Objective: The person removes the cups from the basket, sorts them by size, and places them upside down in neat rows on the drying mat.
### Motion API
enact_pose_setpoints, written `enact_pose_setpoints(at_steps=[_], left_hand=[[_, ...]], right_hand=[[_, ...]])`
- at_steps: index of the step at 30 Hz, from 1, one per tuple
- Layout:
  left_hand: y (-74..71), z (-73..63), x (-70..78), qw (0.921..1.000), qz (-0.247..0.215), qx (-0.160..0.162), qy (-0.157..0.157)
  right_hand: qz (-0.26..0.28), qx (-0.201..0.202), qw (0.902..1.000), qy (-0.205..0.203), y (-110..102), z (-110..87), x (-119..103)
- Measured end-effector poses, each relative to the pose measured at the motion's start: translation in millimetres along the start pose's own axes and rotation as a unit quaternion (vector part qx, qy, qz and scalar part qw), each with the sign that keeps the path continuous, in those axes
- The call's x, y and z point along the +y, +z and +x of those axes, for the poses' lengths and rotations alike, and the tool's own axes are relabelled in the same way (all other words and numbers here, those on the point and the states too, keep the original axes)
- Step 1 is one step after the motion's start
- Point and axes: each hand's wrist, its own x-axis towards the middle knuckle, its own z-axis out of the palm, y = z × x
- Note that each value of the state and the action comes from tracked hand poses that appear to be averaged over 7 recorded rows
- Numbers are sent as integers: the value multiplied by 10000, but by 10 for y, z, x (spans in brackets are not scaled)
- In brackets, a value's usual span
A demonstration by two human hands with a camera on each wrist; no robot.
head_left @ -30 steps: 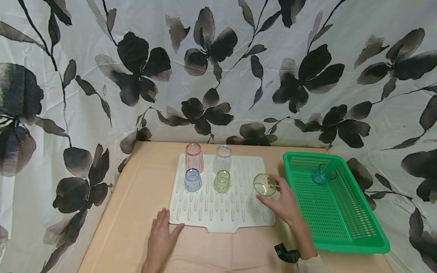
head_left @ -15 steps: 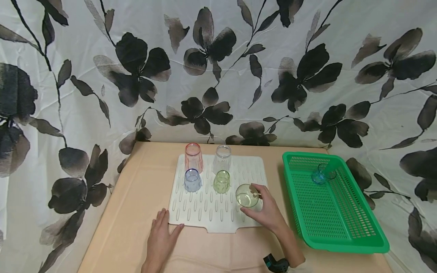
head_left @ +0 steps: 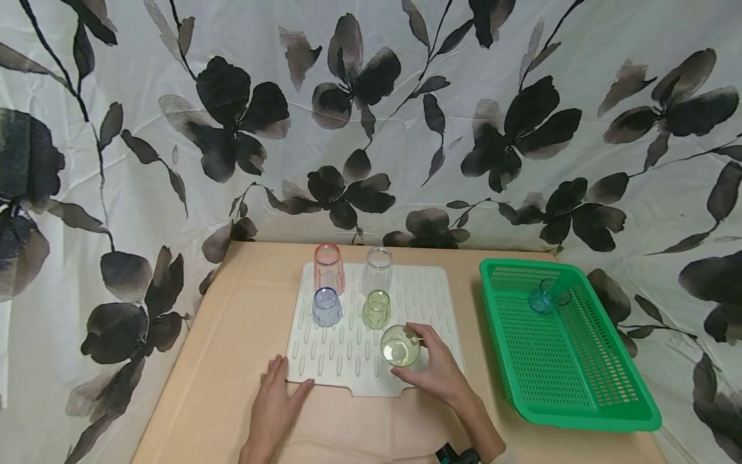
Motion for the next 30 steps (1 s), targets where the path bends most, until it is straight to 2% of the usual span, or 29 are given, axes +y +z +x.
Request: enact_pose_setpoints(at_steps=[3, 6, 13, 16, 20, 24, 27, 30], left_hand=[[-24, -36, 84, 9999, -138, 19, 67], [-63, -70, 203, 9992, -309, 3, 262], [-117, -120, 463, 9913, -808, -220, 1015], [-128, -143, 567, 9818, -1300, -496, 1296], [-143, -174, 706, 9607, -2007, -826, 1729], [-152, -191, 836, 9430, -2347, -942, 2163], [-159, -191, 925, 9350, -2446, -956, 2383], [-165, -183, 989, 9305, -2545, -924, 2466]], right_hand=[[7, -68, 10000, -39, 23, -10, -16], [-17, -145, 9999, -53, 36, -17, -39], [57, -306, 9994, -159, 51, -27, -117], [163, -424, 9988, -201, 58, -26, -149], [254, -585, 9976, -265, 78, -33, -175], [244, -668, 9963, -488, 98, -50, -191], [265, -681, 9954, -624, 100, -62, -211], [354, -680, 9949, -663, 93, -69, -237]])
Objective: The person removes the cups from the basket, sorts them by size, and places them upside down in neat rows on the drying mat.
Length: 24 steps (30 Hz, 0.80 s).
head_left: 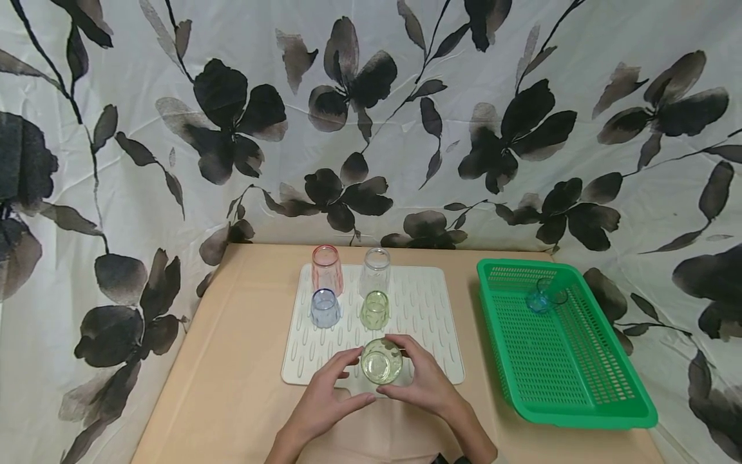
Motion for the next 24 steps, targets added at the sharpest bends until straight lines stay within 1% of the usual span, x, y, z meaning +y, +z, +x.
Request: enact_pose_setpoints(at_steps=[3, 6, 10, 15, 18, 22, 24], left_hand=[[9, 32, 24, 10000, -42, 60, 33], [13, 59, 40, 10000, -23, 33, 81], [10, 88, 65, 9998, 44, -67, 172], [4, 117, 89, 9995, 76, -261, 153], [9, 129, 84, 9991, 166, -254, 309], [20, 132, 57, 9964, 329, -59, 774], [25, 131, 44, 9950, 356, 33, 932]], right_hand=[[95, -49, 9999, -68, -5, -1, -21], [156, -195, 9996, -120, -9, -4, -32], [150, -355, 9990, -247, -11, -5, -48], [90, -564, 9975, -407, -17, -8, -82], [28, -661, 9969, -433, -22, -13, -104], [21, -703, 9964, -467, -39, -24, -116], [54, -715, 9961, -515, -48, -29, -116]])
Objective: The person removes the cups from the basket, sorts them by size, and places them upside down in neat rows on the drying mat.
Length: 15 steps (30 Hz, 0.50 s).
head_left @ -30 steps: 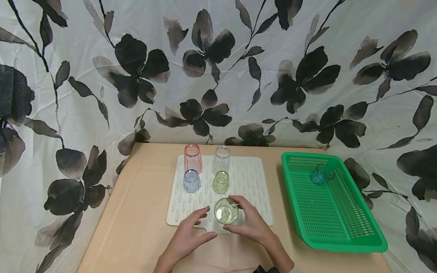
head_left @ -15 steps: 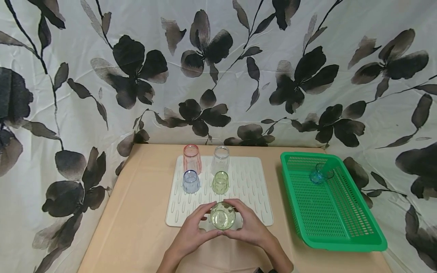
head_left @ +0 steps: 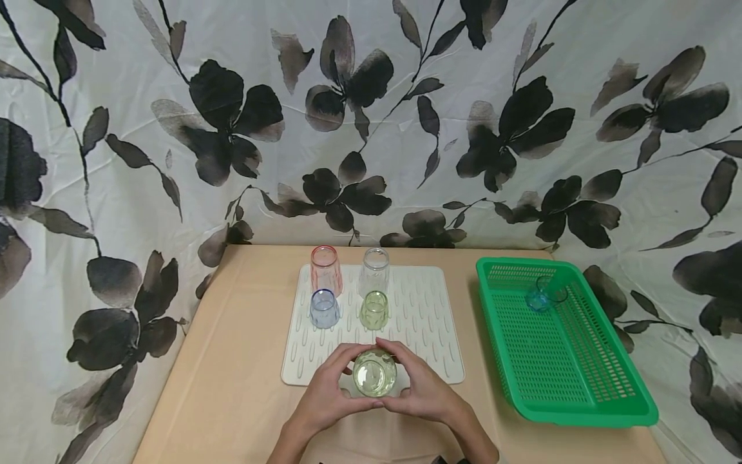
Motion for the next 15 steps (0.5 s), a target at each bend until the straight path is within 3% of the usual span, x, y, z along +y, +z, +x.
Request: enact_pose_setpoints(at_steps=[6, 15], left_hand=[[8, -4, -11, 9992, 41, 258, 291], [6, 12, 19, 9978, 4, 402, 521]], right_hand=[[142, 1, 9998, -155, 11, -7, 30], [718, -77, 9969, 308, 185, -14, 248]])
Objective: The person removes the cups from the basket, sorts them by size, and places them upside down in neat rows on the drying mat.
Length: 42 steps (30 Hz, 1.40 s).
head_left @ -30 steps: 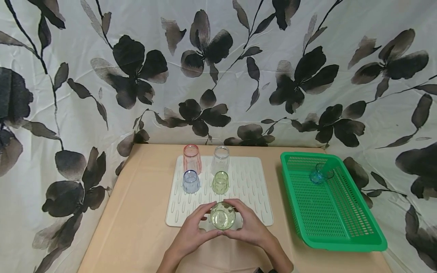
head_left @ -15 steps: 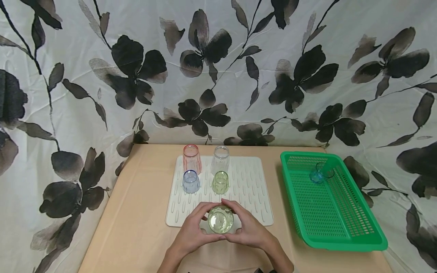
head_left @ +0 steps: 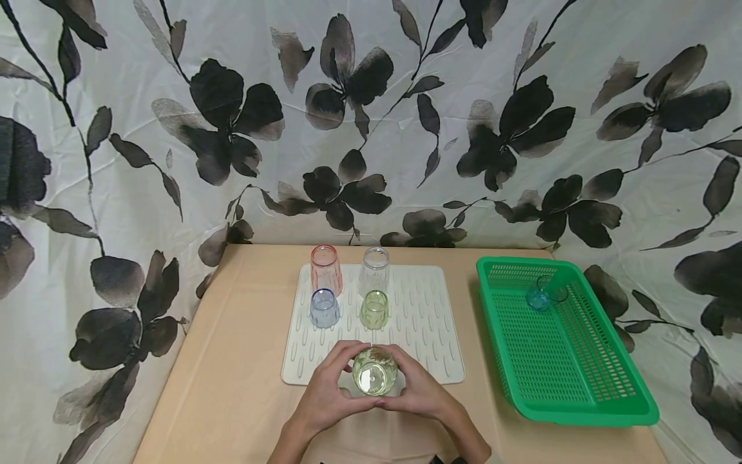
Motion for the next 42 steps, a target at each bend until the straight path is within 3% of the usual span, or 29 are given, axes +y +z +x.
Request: enact_pose_setpoints(at_steps=[5, 16, 24, 29, 36, 42], left_hand=[[0, 6, 29, 9998, 11, 122, 135], [-165, -81, -35, 9997, 96, -16, -242], [-274, -190, -124, 9935, 503, -565, -846], [-261, -251, -159, 9867, 997, -752, -1041], [-298, -401, -308, 9746, 1841, -252, -1252], [-400, -540, -466, 9509, 2631, 271, -1610]], right_hand=[[278, -5, 9996, 61, 75, 6, 88], [790, 135, 9968, 35, -17, -26, 76], [1560, 180, 9861, -535, -145, -22, 16], [1615, 322, 9818, -942, -107, 35, -12], [1545, 681, 9809, -966, -27, 94, -37], [1355, 814, 9828, -951, 38, 172, -51]])
